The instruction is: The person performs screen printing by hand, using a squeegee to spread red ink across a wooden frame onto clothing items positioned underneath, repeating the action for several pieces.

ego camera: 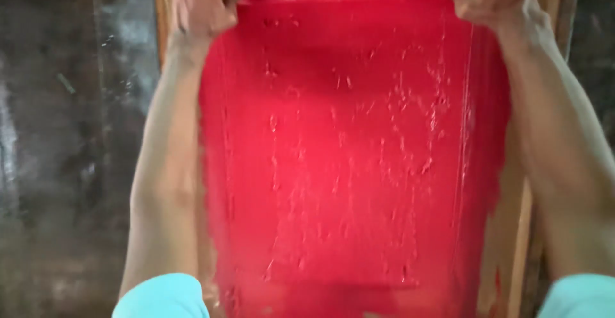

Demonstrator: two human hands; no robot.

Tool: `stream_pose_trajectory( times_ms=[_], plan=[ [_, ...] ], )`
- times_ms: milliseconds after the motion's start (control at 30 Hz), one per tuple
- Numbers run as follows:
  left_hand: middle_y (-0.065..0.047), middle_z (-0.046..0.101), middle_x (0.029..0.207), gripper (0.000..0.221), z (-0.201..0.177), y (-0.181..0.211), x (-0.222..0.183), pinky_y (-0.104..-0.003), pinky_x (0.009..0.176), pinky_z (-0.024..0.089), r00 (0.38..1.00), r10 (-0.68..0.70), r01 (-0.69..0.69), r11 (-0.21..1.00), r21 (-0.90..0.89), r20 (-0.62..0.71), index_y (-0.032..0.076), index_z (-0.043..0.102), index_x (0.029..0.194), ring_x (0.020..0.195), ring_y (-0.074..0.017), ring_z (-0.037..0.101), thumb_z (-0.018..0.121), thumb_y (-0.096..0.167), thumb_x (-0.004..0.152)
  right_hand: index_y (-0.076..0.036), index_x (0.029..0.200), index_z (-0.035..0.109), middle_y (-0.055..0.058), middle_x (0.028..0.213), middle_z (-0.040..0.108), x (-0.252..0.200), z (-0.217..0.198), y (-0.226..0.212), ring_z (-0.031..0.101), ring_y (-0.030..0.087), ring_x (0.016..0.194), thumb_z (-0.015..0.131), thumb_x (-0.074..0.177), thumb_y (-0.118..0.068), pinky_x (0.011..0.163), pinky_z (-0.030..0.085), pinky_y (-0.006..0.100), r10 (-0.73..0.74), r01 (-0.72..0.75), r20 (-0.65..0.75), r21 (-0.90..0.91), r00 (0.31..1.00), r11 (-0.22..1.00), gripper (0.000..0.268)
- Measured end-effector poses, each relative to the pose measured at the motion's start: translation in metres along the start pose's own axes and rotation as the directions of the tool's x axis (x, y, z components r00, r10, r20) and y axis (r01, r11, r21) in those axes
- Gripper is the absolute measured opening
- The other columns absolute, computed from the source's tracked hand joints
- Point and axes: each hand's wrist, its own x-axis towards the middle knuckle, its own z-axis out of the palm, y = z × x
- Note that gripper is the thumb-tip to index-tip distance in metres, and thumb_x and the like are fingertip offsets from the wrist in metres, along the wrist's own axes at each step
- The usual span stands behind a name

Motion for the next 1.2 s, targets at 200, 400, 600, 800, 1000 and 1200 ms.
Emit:
stream_pose_trajectory(
  times_ms=[200, 400, 600, 800, 1000, 1200],
  plan=[
    [-0.01, 0.071, 0.094, 0.023, -0.105, 0.126, -0.093, -0.046, 0.104, 0.039, 0.998, -0.021, 0.029, 0.988, -0.155, 0.053, 0.006, 0.067, 0.1, 0.088, -0.0275, 0.068, 0.079, 0.026, 0.102, -0.012, 0.078, 0.057, 0.003, 0.067, 0.052, -0.019, -0.148, -0.179, 0.056, 0.021, 0.059, 0.06, 0.108, -0.057, 0.055, 0.045, 0.036, 0.175, -0.184, 0.085, 0.119, 0.981, 0.976, 0.054],
    [-0.009, 0.07, 0.083, 0.023, -0.221, 0.267, -0.219, -0.042, 0.094, 0.039, 0.98, -0.109, 0.142, 0.969, -0.201, 0.164, 0.005, 0.068, 0.096, 0.077, -0.0265, 0.067, 0.077, 0.026, 0.096, -0.01, 0.079, 0.06, 0.005, 0.063, 0.053, -0.074, -0.273, -0.366, 0.057, 0.025, 0.053, 0.063, 0.106, -0.045, 0.05, 0.047, 0.04, 0.257, -0.266, 0.067, 0.201, 0.964, 0.943, 0.044],
    [-0.01, 0.072, 0.091, 0.024, -0.305, 0.374, -0.346, -0.042, 0.091, 0.043, 0.989, -0.11, 0.126, 0.976, -0.177, 0.095, 0.004, 0.067, 0.099, 0.084, -0.0247, 0.069, 0.068, 0.008, 0.076, -0.004, 0.091, 0.069, 0.011, 0.087, 0.071, -0.137, -0.378, -0.531, 0.069, 0.03, 0.079, 0.075, 0.076, -0.021, 0.073, 0.055, 0.042, 0.427, -0.461, 0.198, 0.182, 0.882, 0.869, 0.023],
    [-0.007, 0.07, 0.088, 0.019, -0.329, 0.393, -0.366, -0.045, 0.095, 0.042, 0.985, -0.134, 0.152, 0.973, -0.175, 0.109, 0.006, 0.066, 0.099, 0.083, -0.0247, 0.068, 0.075, 0.01, 0.084, -0.006, 0.096, 0.07, 0.01, 0.091, 0.072, -0.159, -0.397, -0.563, 0.069, 0.032, 0.084, 0.087, 0.077, -0.023, 0.078, 0.054, 0.044, 0.453, -0.49, 0.263, 0.09, 0.852, 0.867, 0.031],
    [-0.005, 0.07, 0.099, 0.025, -0.359, 0.428, -0.399, -0.047, 0.103, 0.039, 0.946, -0.236, 0.272, 0.951, -0.146, 0.224, 0.01, 0.066, 0.105, 0.101, -0.0235, 0.067, 0.075, 0.013, 0.082, -0.006, 0.107, 0.069, 0.01, 0.102, 0.072, -0.184, -0.426, -0.614, 0.069, 0.031, 0.095, 0.086, 0.072, -0.017, 0.084, 0.053, 0.043, 0.494, -0.525, 0.25, 0.075, 0.833, 0.848, 0.041],
    [-0.017, 0.06, 0.123, 0.049, -0.369, 0.462, -0.427, -0.054, 0.105, 0.032, 0.926, -0.289, 0.332, 0.93, -0.159, 0.241, 0.002, 0.065, 0.113, 0.119, -0.0354, 0.053, 0.074, 0.04, 0.084, -0.001, 0.111, 0.065, 0.017, 0.114, 0.069, -0.197, -0.434, -0.661, 0.065, 0.04, 0.11, 0.083, 0.064, -0.022, 0.094, 0.049, 0.05, 0.575, -0.615, 0.281, 0.075, 0.768, 0.785, 0.054]
  ],
)
